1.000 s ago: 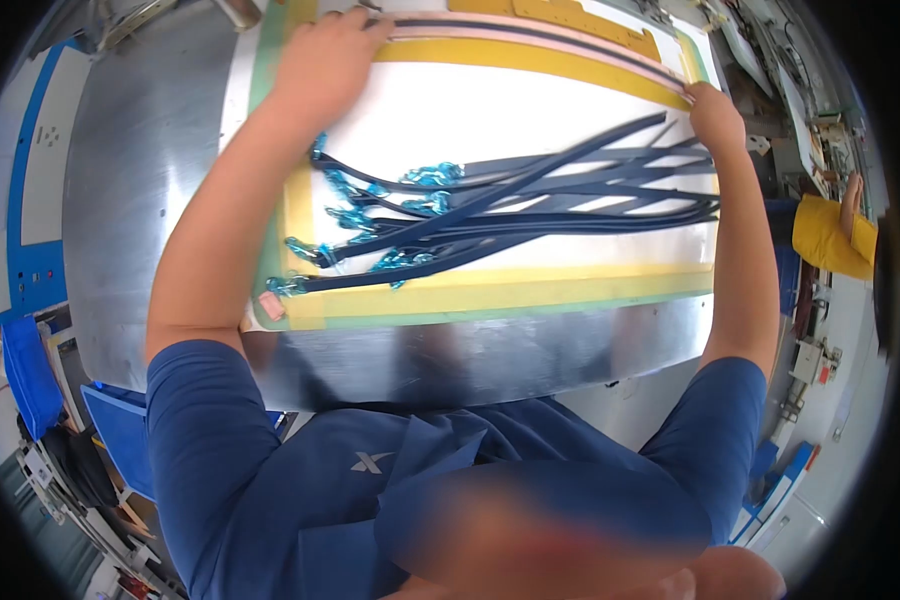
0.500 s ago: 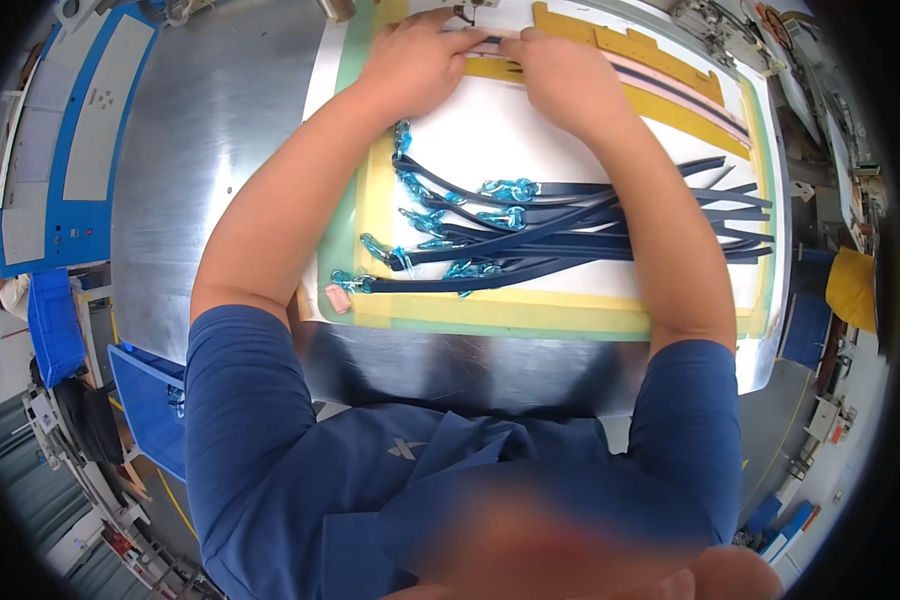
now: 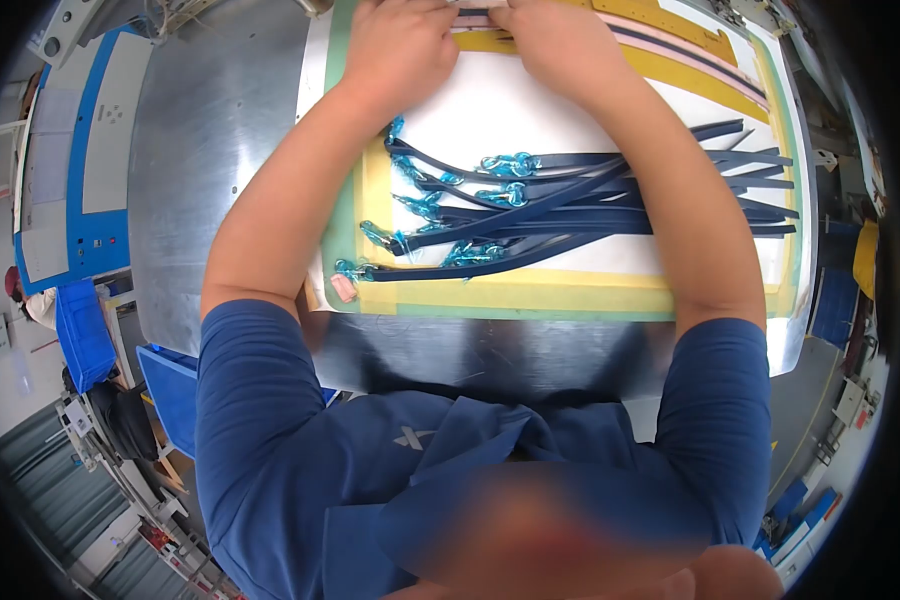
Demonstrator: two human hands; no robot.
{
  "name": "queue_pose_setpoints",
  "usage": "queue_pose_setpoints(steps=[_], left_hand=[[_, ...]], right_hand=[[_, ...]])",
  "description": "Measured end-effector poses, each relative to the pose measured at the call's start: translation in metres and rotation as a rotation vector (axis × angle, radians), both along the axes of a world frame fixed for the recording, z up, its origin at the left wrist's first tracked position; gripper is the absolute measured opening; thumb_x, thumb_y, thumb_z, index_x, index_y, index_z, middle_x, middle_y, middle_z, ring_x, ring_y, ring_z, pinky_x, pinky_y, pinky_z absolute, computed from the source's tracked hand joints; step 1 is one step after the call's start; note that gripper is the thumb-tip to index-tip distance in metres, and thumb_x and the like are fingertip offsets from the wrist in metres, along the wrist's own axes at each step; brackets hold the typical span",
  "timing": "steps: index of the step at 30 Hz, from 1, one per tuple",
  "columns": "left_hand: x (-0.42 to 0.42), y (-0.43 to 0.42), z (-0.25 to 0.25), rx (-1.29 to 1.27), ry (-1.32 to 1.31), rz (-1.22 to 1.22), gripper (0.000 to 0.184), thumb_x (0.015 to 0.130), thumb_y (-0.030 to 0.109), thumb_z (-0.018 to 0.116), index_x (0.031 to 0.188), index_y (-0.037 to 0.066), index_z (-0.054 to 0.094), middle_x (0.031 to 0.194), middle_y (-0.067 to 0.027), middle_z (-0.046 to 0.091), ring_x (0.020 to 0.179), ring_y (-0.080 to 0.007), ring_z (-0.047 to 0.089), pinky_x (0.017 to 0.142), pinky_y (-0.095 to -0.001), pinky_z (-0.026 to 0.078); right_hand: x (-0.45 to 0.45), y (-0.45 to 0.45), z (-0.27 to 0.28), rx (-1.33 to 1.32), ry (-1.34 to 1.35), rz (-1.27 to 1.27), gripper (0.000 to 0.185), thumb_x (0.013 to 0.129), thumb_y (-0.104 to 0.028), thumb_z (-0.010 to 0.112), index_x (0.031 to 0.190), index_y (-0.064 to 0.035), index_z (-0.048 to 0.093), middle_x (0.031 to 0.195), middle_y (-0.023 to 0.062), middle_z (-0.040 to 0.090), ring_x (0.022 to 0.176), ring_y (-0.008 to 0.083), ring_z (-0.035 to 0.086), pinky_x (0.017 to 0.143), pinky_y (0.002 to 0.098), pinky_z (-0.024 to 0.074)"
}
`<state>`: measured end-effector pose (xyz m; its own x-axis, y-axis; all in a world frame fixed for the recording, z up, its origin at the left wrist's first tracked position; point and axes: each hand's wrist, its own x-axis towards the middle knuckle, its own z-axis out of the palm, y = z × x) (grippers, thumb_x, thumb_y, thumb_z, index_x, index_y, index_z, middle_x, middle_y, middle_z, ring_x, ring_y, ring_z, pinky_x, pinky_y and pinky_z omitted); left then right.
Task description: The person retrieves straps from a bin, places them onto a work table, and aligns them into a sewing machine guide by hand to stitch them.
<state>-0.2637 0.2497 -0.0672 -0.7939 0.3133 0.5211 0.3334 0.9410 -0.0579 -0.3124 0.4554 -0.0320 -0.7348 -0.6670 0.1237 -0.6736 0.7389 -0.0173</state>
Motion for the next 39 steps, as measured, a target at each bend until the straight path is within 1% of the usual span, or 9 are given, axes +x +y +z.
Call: queue_pose_setpoints(steps=[8, 17, 19, 23, 28, 32, 35, 37, 39], left_hand=[[0.002, -0.005, 0.003, -0.053, 0.015, 0.046, 0.026, 0.083, 0.018, 0.063, 0.104, 0.011, 0.077, 0.11, -0.0032, 0.075, 0.109, -0.0254, 0.066, 0.097, -0.0447, 0.046], [-0.001, 0.001, -0.003, -0.032, 0.049, 0.108, 0.034, 0.086, 0.02, 0.062, 0.117, 0.012, 0.076, 0.114, -0.0075, 0.074, 0.113, -0.0289, 0.065, 0.101, -0.0452, 0.046], [-0.004, 0.0, 0.006, 0.294, -0.121, 0.013, 0.039, 0.083, 0.019, 0.069, 0.119, 0.005, 0.073, 0.114, -0.0206, 0.069, 0.109, -0.0387, 0.064, 0.098, -0.0466, 0.051], [-0.002, -0.007, 0.012, 0.382, -0.381, 0.121, 0.052, 0.082, 0.03, 0.073, 0.125, 0.002, 0.07, 0.127, -0.0262, 0.066, 0.119, -0.042, 0.061, 0.105, -0.0456, 0.049], [-0.009, -0.011, 0.001, 0.401, -0.398, -0.114, 0.05, 0.088, 0.024, 0.067, 0.132, 0.0, 0.067, 0.134, -0.0302, 0.062, 0.128, -0.0422, 0.058, 0.112, -0.0439, 0.044], [-0.013, -0.022, 0.004, 0.524, -0.49, -0.177, 0.049, 0.088, 0.019, 0.063, 0.132, -0.001, 0.065, 0.135, -0.0292, 0.062, 0.127, -0.0419, 0.058, 0.112, -0.0453, 0.044], [-0.012, -0.03, -0.005, 0.247, -0.298, -0.157, 0.046, 0.087, 0.016, 0.062, 0.129, -0.002, 0.066, 0.13, -0.0279, 0.064, 0.123, -0.042, 0.06, 0.11, -0.0468, 0.045], [-0.01, -0.031, -0.006, 0.031, -0.053, -0.141, 0.034, 0.088, 0.016, 0.059, 0.117, 0.011, 0.075, 0.114, -0.0089, 0.074, 0.112, -0.0285, 0.066, 0.103, -0.046, 0.045], [-0.005, -0.027, -0.002, 0.034, -0.083, -0.121, 0.034, 0.088, 0.013, 0.057, 0.117, 0.01, 0.074, 0.113, -0.0096, 0.074, 0.112, -0.0282, 0.066, 0.103, -0.0462, 0.045]], right_hand=[[-0.004, 0.003, -0.001, -0.101, 0.023, 0.044, 0.025, 0.097, -0.017, 0.052, 0.098, -0.0048, 0.073, 0.096, 0.0171, 0.069, 0.085, 0.0361, 0.072, 0.074, 0.0483, 0.0581], [-0.003, 0.002, 0.0, -0.054, 0.048, 0.042, 0.025, 0.097, -0.017, 0.052, 0.098, -0.0042, 0.074, 0.097, 0.0175, 0.07, 0.086, 0.0363, 0.073, 0.073, 0.0483, 0.0587], [-0.007, -0.001, -0.004, -0.036, 0.038, 0.027, 0.025, 0.097, -0.017, 0.052, 0.098, -0.0043, 0.073, 0.097, 0.0173, 0.07, 0.086, 0.036, 0.073, 0.073, 0.0481, 0.0588], [-0.007, -0.003, -0.003, -0.017, 0.026, 0.02, 0.024, 0.097, -0.016, 0.052, 0.097, -0.0046, 0.073, 0.097, 0.0166, 0.069, 0.086, 0.0354, 0.073, 0.073, 0.0473, 0.059], [-0.007, -0.001, -0.004, -0.029, 0.047, 0.04, 0.023, 0.096, -0.015, 0.053, 0.097, -0.0046, 0.073, 0.097, 0.0163, 0.069, 0.086, 0.0353, 0.073, 0.072, 0.0473, 0.0587], [-0.003, 0.001, 0.002, -0.06, 0.055, 0.057, 0.023, 0.096, -0.014, 0.052, 0.098, -0.0047, 0.073, 0.097, 0.0162, 0.069, 0.086, 0.0353, 0.072, 0.072, 0.047, 0.0584], [-0.008, 0.001, -0.006, -0.069, 0.063, 0.051, 0.023, 0.096, -0.014, 0.052, 0.099, -0.0048, 0.073, 0.096, 0.016, 0.069, 0.087, 0.0349, 0.072, 0.073, 0.0466, 0.0583], [-0.008, 0.002, -0.006, -0.082, 0.061, 0.06, 0.023, 0.096, -0.014, 0.052, 0.099, -0.0049, 0.073, 0.096, 0.016, 0.069, 0.087, 0.0348, 0.072, 0.073, 0.0464, 0.0582], [-0.007, 0.002, -0.003, -0.093, 0.06, 0.069, 0.023, 0.096, -0.015, 0.052, 0.1, -0.005, 0.072, 0.096, 0.0159, 0.069, 0.087, 0.0346, 0.072, 0.074, 0.0463, 0.0581]])
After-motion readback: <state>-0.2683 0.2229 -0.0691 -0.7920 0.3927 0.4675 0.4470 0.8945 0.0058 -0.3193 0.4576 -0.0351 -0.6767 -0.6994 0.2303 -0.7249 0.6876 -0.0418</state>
